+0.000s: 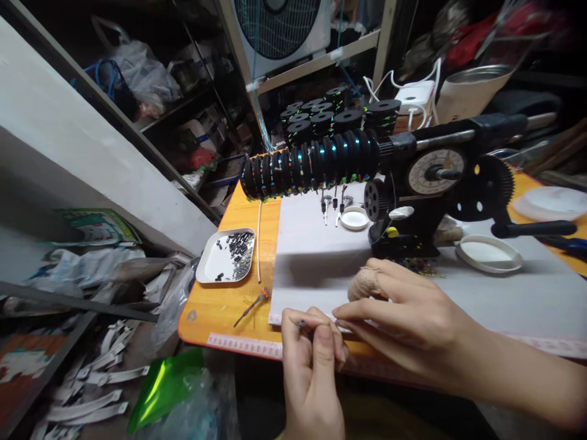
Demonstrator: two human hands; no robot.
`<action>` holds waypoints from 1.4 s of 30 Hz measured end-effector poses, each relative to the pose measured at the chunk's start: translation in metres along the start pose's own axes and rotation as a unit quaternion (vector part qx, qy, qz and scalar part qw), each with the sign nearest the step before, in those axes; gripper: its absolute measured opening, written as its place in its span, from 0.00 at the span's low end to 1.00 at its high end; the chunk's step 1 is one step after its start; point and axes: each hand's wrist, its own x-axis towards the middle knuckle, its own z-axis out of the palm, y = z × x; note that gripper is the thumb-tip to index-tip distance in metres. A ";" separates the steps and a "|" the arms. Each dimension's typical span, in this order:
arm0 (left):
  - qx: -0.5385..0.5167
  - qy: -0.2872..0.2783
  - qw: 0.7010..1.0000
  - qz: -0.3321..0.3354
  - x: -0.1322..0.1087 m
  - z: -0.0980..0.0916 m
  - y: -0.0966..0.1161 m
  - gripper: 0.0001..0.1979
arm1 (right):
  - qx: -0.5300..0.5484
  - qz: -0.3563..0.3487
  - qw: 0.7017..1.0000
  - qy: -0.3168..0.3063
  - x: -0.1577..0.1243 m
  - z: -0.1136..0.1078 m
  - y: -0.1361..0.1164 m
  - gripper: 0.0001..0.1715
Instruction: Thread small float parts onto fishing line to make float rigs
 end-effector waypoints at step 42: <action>0.116 -0.021 0.983 -0.142 0.001 0.005 0.016 0.20 | 0.086 0.085 0.993 0.006 0.012 -0.022 -0.010 0.09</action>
